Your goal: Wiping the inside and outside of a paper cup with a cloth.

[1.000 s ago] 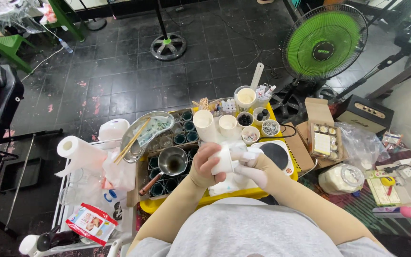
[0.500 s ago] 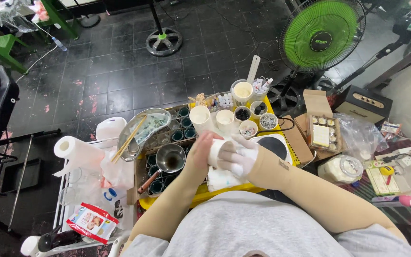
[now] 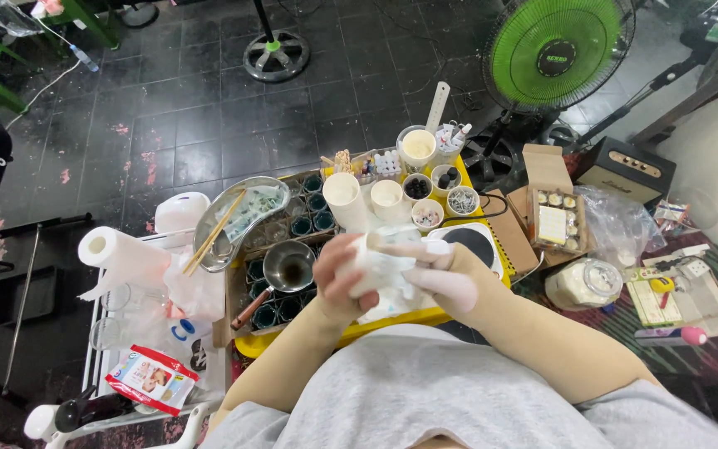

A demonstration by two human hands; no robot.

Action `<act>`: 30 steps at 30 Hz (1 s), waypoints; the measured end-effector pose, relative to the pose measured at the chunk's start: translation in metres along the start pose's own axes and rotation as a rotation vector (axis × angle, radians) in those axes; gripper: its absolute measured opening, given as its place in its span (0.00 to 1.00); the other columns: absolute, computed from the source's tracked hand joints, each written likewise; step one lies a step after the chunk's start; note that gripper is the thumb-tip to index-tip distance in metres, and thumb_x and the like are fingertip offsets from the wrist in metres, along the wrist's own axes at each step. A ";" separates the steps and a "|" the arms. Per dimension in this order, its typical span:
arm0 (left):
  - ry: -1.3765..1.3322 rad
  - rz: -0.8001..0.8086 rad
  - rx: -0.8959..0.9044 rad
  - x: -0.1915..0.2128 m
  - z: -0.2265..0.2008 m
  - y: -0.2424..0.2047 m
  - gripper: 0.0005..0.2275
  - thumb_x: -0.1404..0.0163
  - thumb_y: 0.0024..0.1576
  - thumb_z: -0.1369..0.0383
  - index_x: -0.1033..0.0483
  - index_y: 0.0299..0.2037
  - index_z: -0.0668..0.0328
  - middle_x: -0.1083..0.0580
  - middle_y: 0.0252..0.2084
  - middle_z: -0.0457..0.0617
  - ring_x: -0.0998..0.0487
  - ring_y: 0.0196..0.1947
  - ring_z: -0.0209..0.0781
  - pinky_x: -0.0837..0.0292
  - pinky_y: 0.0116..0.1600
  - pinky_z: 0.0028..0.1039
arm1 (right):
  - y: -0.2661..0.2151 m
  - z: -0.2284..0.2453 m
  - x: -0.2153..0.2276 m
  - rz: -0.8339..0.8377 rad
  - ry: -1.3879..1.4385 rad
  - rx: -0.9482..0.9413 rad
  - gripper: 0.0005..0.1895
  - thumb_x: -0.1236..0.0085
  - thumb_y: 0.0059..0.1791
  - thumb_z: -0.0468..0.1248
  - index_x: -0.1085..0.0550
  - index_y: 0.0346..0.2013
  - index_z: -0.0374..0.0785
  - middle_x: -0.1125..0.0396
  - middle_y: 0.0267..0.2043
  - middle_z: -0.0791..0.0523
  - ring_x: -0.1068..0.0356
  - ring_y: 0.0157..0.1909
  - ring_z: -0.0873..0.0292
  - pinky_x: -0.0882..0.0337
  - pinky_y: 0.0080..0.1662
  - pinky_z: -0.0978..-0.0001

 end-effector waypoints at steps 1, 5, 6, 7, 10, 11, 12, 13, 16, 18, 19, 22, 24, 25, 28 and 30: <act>-0.002 0.001 0.003 0.000 -0.005 0.000 0.16 0.54 0.68 0.57 0.42 0.57 0.55 0.38 0.60 0.59 0.24 0.52 0.63 0.19 0.53 0.43 | -0.001 -0.002 0.004 -0.002 0.002 -0.001 0.25 0.50 0.48 0.29 0.26 0.61 0.35 0.28 0.56 0.51 0.28 0.55 0.58 0.28 0.56 0.66; -0.037 -0.026 0.571 -0.004 0.012 -0.004 0.13 0.60 0.70 0.62 0.40 0.59 0.61 0.34 0.59 0.61 0.28 0.54 0.54 0.29 0.60 0.38 | -0.006 0.017 -0.002 -0.012 -0.967 0.275 0.25 0.48 0.51 0.26 0.23 0.62 0.42 0.26 0.53 0.48 0.26 0.50 0.51 0.28 0.57 0.64; -0.137 -0.094 0.714 -0.004 0.016 -0.007 0.13 0.63 0.72 0.62 0.38 0.60 0.61 0.32 0.60 0.59 0.28 0.56 0.50 0.30 0.62 0.33 | -0.011 0.027 -0.020 0.147 -1.153 0.545 0.26 0.49 0.47 0.24 0.25 0.59 0.44 0.28 0.61 0.53 0.26 0.57 0.52 0.29 0.60 0.64; -0.136 -0.096 0.714 -0.002 0.018 -0.005 0.13 0.63 0.72 0.62 0.38 0.60 0.61 0.32 0.60 0.59 0.28 0.56 0.50 0.30 0.62 0.33 | -0.010 0.028 -0.019 0.148 -1.154 0.544 0.26 0.49 0.47 0.24 0.25 0.59 0.44 0.28 0.61 0.53 0.26 0.57 0.52 0.29 0.60 0.64; -0.480 -0.191 1.204 -0.002 0.032 -0.015 0.19 0.69 0.72 0.59 0.31 0.56 0.67 0.28 0.54 0.58 0.25 0.52 0.44 0.29 0.59 0.31 | -0.013 0.035 -0.028 0.186 -1.425 0.823 0.24 0.47 0.45 0.24 0.24 0.52 0.48 0.25 0.57 0.54 0.25 0.58 0.50 0.43 0.72 0.44; -0.289 0.067 1.024 -0.006 0.028 -0.002 0.20 0.66 0.73 0.56 0.33 0.56 0.68 0.28 0.54 0.56 0.24 0.52 0.42 0.27 0.58 0.29 | -0.013 0.037 -0.031 0.218 -1.452 0.870 0.24 0.47 0.44 0.24 0.25 0.52 0.47 0.26 0.55 0.55 0.25 0.58 0.51 0.43 0.72 0.42; -0.100 0.315 0.831 -0.012 0.023 0.009 0.21 0.64 0.75 0.53 0.35 0.56 0.69 0.28 0.55 0.55 0.23 0.52 0.41 0.25 0.57 0.26 | -0.013 0.039 -0.034 0.251 -1.479 0.918 0.25 0.48 0.42 0.24 0.26 0.52 0.46 0.26 0.53 0.56 0.26 0.57 0.51 0.42 0.72 0.39; -0.100 0.315 0.834 -0.014 0.023 0.007 0.21 0.64 0.75 0.53 0.35 0.56 0.69 0.28 0.55 0.55 0.23 0.52 0.41 0.25 0.57 0.26 | -0.012 0.036 -0.034 0.251 -1.478 0.915 0.25 0.48 0.42 0.24 0.26 0.52 0.46 0.26 0.53 0.56 0.26 0.57 0.51 0.42 0.72 0.39; -0.930 -0.216 1.674 -0.027 0.030 -0.036 0.21 0.72 0.70 0.56 0.32 0.55 0.65 0.26 0.48 0.53 0.25 0.48 0.41 0.30 0.55 0.31 | -0.006 0.025 -0.027 0.240 -1.485 0.898 0.22 0.37 0.43 0.30 0.29 0.50 0.45 0.29 0.52 0.54 0.29 0.56 0.48 0.42 0.69 0.42; -0.692 -0.047 1.440 -0.025 0.028 -0.039 0.24 0.72 0.71 0.51 0.31 0.57 0.64 0.26 0.51 0.55 0.25 0.51 0.43 0.30 0.57 0.32 | -0.001 0.019 -0.011 0.108 -1.394 0.870 0.20 0.31 0.43 0.33 0.29 0.47 0.46 0.29 0.54 0.54 0.33 0.63 0.39 0.37 0.66 0.52; -0.689 -0.048 1.441 -0.028 0.028 -0.047 0.24 0.72 0.71 0.51 0.31 0.57 0.64 0.26 0.51 0.55 0.25 0.51 0.43 0.30 0.57 0.32 | -0.002 0.015 -0.004 0.110 -1.392 0.869 0.20 0.31 0.43 0.33 0.29 0.47 0.46 0.29 0.54 0.54 0.33 0.63 0.39 0.37 0.66 0.52; -0.722 -0.089 1.176 -0.027 0.023 -0.036 0.29 0.67 0.70 0.44 0.39 0.66 0.63 0.34 0.62 0.54 0.33 0.64 0.44 0.38 0.71 0.35 | 0.001 0.009 0.016 -0.007 -1.265 0.759 0.14 0.32 0.47 0.30 0.27 0.42 0.48 0.26 0.46 0.60 0.24 0.51 0.56 0.36 0.72 0.53; 0.066 0.244 0.498 -0.020 -0.003 0.012 0.33 0.56 0.68 0.45 0.54 0.68 0.63 0.44 0.66 0.56 0.40 0.67 0.56 0.39 0.69 0.44 | 0.005 0.005 0.033 -0.133 -0.650 0.441 0.15 0.34 0.47 0.28 0.28 0.46 0.39 0.29 0.52 0.50 0.29 0.53 0.57 0.29 0.56 0.63; 0.068 0.242 0.501 -0.020 -0.003 0.000 0.33 0.56 0.68 0.45 0.54 0.68 0.63 0.44 0.66 0.56 0.40 0.67 0.56 0.39 0.69 0.44 | 0.004 0.006 0.031 -0.131 -0.651 0.437 0.15 0.34 0.47 0.28 0.28 0.46 0.39 0.29 0.52 0.50 0.29 0.53 0.57 0.29 0.56 0.63; 0.026 0.270 0.536 -0.025 -0.004 -0.030 0.29 0.48 0.68 0.50 0.52 0.68 0.52 0.45 0.70 0.56 0.34 0.65 0.54 0.34 0.69 0.39 | 0.005 0.008 0.026 -0.103 -0.525 0.358 0.13 0.37 0.49 0.27 0.28 0.45 0.39 0.27 0.49 0.50 0.28 0.51 0.60 0.28 0.52 0.68; -0.370 0.120 0.956 -0.028 0.008 -0.055 0.28 0.57 0.71 0.45 0.53 0.69 0.54 0.39 0.65 0.54 0.32 0.63 0.49 0.34 0.69 0.39 | 0.002 0.016 0.013 -0.010 -0.956 0.610 0.16 0.37 0.44 0.24 0.28 0.44 0.37 0.31 0.59 0.49 0.29 0.57 0.53 0.30 0.56 0.63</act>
Point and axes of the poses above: each hand's wrist, its own y-axis towards the middle knuckle, its own x-axis out of the back of the hand, z = x × y, the point moved 5 cm from there along y, towards the middle knuckle
